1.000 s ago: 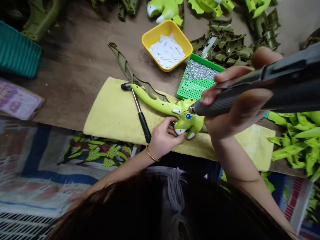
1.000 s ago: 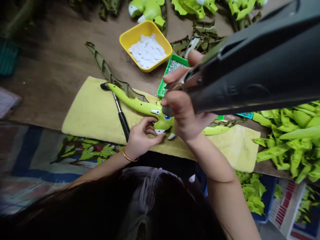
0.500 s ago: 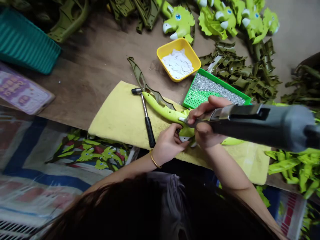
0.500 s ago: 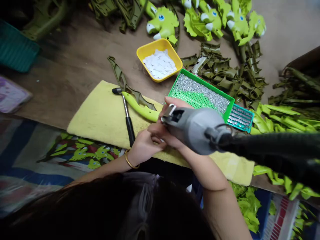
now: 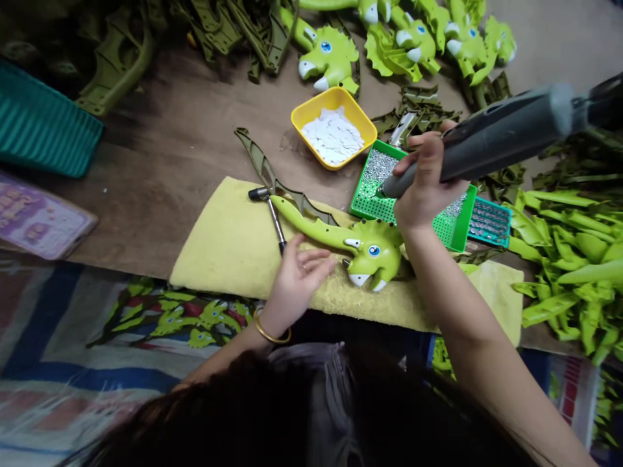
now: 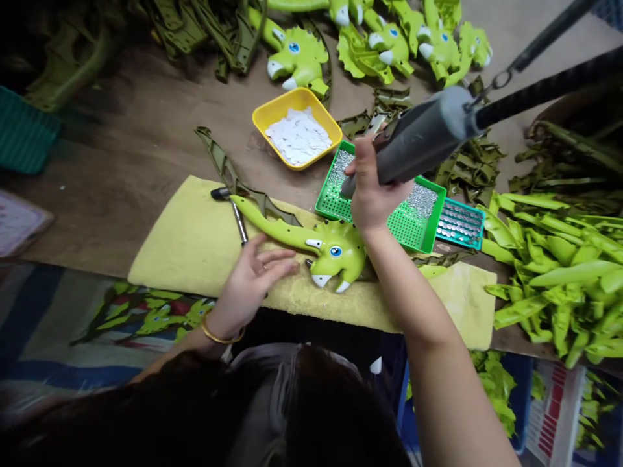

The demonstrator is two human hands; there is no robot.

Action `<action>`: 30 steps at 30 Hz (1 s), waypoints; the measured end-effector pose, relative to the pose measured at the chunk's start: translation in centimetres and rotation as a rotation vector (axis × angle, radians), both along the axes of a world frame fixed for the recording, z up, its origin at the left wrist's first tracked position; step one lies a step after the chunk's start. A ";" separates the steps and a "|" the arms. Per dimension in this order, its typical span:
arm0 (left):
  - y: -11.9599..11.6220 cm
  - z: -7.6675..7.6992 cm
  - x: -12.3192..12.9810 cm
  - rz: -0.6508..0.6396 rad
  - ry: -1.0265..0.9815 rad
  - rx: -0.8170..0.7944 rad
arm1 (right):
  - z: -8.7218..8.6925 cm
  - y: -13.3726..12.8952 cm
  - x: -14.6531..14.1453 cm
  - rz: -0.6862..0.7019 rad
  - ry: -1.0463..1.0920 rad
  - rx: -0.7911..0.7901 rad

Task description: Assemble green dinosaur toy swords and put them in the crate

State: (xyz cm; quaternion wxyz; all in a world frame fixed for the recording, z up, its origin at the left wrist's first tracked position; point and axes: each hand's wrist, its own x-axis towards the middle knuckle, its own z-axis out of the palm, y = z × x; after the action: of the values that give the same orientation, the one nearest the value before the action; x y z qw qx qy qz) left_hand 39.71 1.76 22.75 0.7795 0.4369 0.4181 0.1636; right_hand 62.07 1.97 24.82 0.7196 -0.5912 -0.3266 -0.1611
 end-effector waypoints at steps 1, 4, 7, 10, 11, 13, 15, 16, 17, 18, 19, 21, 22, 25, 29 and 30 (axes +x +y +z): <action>0.8 0.1 0.2 0.057 -0.022 -0.016 | -0.8 -0.1 0.4 0.016 0.013 -0.062; 2.9 0.3 1.3 0.144 -0.091 -0.041 | -2.5 -0.9 1.1 0.151 0.097 -0.209; 4.1 0.1 2.3 0.169 -0.097 -0.048 | -2.7 -1.1 1.1 0.226 0.120 -0.164; 4.3 -0.2 2.5 0.158 -0.099 -0.042 | -1.3 -0.7 0.6 0.190 0.067 0.009; 4.2 -0.2 2.5 0.147 -0.107 -0.043 | -0.5 -0.7 0.2 0.198 0.059 0.069; 3.9 -0.2 2.4 0.124 -0.132 -0.055 | 1.4 -0.7 -1.0 0.233 0.055 0.176; 3.4 -0.1 2.4 0.109 -0.162 -0.076 | 3.1 -1.2 -2.8 0.276 0.094 0.215; 3.2 -0.1 2.4 0.103 -0.175 -0.088 | 3.7 -1.5 -3.8 0.300 0.115 0.207; 3.1 -0.1 2.5 0.098 -0.184 -0.098 | 4.2 -1.8 -4.8 0.324 0.125 0.182; 2.9 -0.2 2.5 0.094 -0.188 -0.102 | 4.4 -2.2 -5.7 0.356 0.121 0.144; 2.9 -0.3 2.6 0.090 -0.187 -0.100 | 4.4 -2.5 -6.5 0.388 0.104 0.109; 2.8 -0.6 2.7 0.090 -0.183 -0.086 | 4.0 -3.1 -7.6 0.428 0.061 0.033; 2.8 -0.7 2.7 0.094 -0.183 -0.078 | 3.7 -3.4 -7.9 0.440 0.062 -0.014; 2.7 -0.9 2.8 0.109 -0.195 -0.081 | 2.8 -3.6 -8.1 0.487 0.099 -0.120; 2.7 -1.0 2.9 0.131 -0.212 -0.061 | 1.5 -3.3 -8.4 0.512 0.053 -0.118; 2.7 -1.0 2.9 0.135 -0.213 -0.046 | 1.3 -3.4 -8.6 0.504 0.040 -0.120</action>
State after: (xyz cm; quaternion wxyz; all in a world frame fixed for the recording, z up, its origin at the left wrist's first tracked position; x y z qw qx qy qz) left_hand 42.61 4.41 21.70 0.8165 0.3698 0.3651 0.2515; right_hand 53.50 -1.38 26.11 0.7070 -0.5359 -0.4581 0.0547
